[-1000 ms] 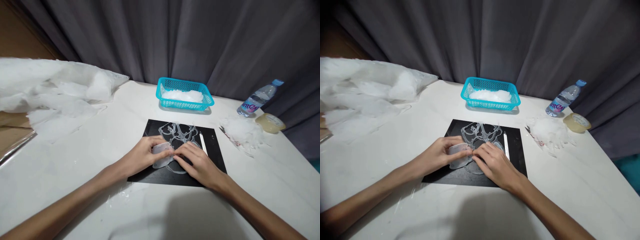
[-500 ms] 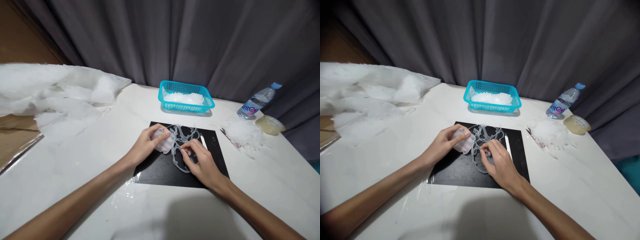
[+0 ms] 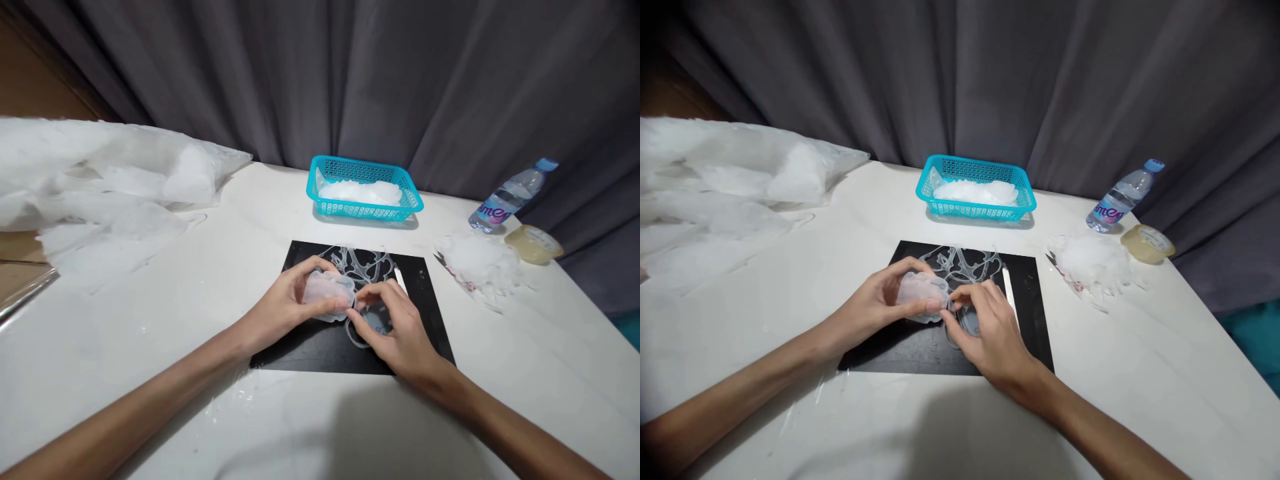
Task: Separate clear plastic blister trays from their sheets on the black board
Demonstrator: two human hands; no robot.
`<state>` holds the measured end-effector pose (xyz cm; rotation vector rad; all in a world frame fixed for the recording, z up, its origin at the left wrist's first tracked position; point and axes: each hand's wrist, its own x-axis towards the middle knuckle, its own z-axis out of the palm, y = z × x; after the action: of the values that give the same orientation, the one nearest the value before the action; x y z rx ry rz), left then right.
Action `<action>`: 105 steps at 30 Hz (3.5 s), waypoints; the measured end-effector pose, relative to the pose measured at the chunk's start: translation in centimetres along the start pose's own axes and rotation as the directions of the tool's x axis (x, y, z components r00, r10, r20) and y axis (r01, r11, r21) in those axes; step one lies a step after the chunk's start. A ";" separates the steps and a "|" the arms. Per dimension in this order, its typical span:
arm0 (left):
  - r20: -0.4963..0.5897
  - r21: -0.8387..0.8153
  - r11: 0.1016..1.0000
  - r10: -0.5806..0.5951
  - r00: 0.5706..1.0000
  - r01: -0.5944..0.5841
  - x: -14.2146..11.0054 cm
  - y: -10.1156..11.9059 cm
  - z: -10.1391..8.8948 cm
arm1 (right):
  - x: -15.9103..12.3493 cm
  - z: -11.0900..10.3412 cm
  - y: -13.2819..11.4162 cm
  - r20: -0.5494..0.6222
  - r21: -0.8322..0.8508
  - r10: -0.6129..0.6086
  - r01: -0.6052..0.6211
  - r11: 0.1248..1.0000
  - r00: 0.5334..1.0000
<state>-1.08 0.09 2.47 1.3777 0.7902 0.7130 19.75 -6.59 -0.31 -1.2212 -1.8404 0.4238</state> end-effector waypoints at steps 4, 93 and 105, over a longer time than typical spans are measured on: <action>0.006 0.053 0.998 -0.015 1.000 0.014 0.1 -0.2 -0.1 | 0.1 -0.4 0.0 0.032 0.006 -0.039 0.039 0.999 0.999; 0.323 -0.395 0.878 -0.143 0.936 0.271 -1.4 1.5 0.1 | 1.0 -1.2 1.3 0.235 0.514 0.432 -0.489 0.705 0.871; 0.153 -0.268 0.951 -0.115 0.982 0.153 -1.6 0.6 1.9 | 0.7 -1.0 1.4 0.174 0.565 0.410 -0.432 0.703 0.895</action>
<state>-0.42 -2.21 3.23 1.0934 0.6418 0.5925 21.24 -5.44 -0.38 -1.1698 -1.2686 1.1932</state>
